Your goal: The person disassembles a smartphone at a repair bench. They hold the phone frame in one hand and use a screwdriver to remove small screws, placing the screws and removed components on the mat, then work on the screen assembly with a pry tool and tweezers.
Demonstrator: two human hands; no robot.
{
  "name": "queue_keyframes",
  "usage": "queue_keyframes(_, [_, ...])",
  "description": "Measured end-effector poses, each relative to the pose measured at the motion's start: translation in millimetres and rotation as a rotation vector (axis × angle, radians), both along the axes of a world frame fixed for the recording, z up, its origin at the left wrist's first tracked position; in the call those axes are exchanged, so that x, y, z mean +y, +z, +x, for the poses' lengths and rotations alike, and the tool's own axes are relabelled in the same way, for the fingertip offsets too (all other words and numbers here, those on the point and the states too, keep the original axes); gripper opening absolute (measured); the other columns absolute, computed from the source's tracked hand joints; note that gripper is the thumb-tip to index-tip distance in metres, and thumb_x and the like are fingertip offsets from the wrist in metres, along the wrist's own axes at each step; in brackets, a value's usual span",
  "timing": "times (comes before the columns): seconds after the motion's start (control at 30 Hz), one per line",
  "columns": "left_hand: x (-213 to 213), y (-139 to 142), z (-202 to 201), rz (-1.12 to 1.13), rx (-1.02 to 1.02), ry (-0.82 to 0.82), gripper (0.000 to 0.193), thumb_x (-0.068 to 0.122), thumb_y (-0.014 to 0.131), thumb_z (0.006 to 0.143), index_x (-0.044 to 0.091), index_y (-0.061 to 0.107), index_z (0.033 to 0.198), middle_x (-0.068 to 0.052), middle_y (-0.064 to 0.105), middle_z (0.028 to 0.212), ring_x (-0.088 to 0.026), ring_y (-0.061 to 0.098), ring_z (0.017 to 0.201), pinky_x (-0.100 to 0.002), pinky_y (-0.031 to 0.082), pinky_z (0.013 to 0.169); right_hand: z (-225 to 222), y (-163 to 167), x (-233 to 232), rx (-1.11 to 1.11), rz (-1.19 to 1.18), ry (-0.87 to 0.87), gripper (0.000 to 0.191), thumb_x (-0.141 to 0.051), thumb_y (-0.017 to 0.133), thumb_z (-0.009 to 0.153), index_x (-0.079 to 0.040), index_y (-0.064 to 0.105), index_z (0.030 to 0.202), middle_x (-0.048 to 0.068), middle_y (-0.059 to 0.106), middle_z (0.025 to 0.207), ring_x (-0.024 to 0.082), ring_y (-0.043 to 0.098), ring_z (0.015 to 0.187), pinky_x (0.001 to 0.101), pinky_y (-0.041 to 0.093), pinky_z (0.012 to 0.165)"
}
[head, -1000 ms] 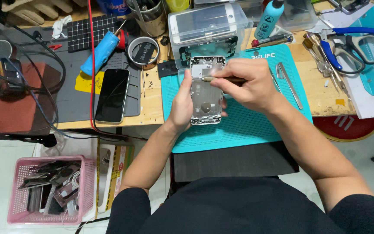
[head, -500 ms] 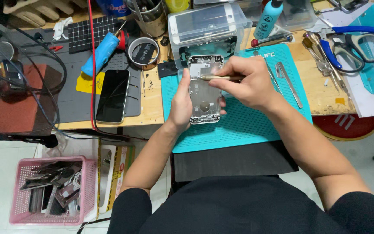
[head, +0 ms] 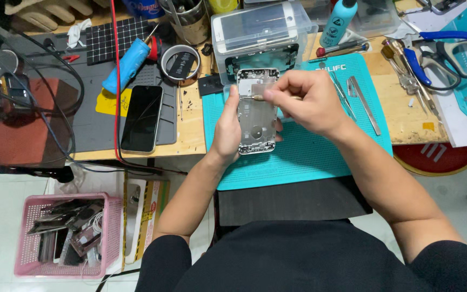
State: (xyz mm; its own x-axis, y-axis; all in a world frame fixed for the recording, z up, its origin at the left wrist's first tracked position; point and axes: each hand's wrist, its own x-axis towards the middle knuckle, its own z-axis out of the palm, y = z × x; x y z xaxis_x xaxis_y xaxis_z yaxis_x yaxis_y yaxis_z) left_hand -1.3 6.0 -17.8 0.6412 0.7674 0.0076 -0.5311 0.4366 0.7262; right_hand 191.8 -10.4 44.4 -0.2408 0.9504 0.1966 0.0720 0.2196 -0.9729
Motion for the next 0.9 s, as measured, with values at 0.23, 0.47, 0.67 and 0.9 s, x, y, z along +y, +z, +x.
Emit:
queue_keyframes(0.23, [-0.3, 0.1, -0.6, 0.036, -0.012, -0.015, 0.075, 0.060, 0.018, 0.111, -0.001, 0.056, 0.133, -0.018, 0.068, 0.109, -0.027, 0.071, 0.091, -0.044, 0.064, 0.078, 0.6, 8.0, -0.5, -0.059, -0.113, -0.036, 0.012, -0.009, 0.072, 0.097, 0.002, 0.070, 0.093, 0.002, 0.066, 0.070, 0.006, 0.060, 0.054, 0.0219, 0.044, 0.046])
queue_keyframes(0.47, [1.3, 1.3, -0.2, 0.009, -0.025, -0.026, 0.074, 0.059, 0.018, 0.111, 0.000, 0.055, 0.134, -0.018, 0.068, 0.110, -0.027, 0.071, 0.091, -0.045, 0.064, 0.079, 1.5, 9.6, -1.7, -0.025, -0.030, -0.002, 0.013, -0.008, 0.075, 0.093, 0.001, 0.069, 0.100, 0.000, 0.069, 0.075, 0.004, 0.062, 0.058, 0.0199, 0.047, 0.049])
queue_keyframes(0.67, [1.1, 2.1, -0.9, 0.026, -0.027, -0.028, 0.076, 0.060, 0.018, 0.111, -0.002, 0.057, 0.132, -0.020, 0.068, 0.108, -0.028, 0.071, 0.091, -0.046, 0.064, 0.079, 2.5, 8.7, -0.1, 0.031, -0.014, 0.064, 0.015, -0.007, 0.073, 0.095, 0.002, 0.070, 0.106, 0.000, 0.071, 0.083, 0.003, 0.063, 0.065, 0.0199, 0.049, 0.055])
queue_keyframes(0.9, [2.7, 3.3, -1.2, 0.034, 0.010, -0.025, 0.078, 0.060, 0.017, 0.109, -0.002, 0.058, 0.132, -0.020, 0.070, 0.108, -0.029, 0.071, 0.092, -0.047, 0.065, 0.080, -0.4, 7.8, 1.2, -0.006, -0.091, -0.008, 0.014, -0.010, 0.072, 0.097, 0.003, 0.074, 0.104, 0.002, 0.070, 0.076, 0.004, 0.061, 0.057, 0.0206, 0.048, 0.050])
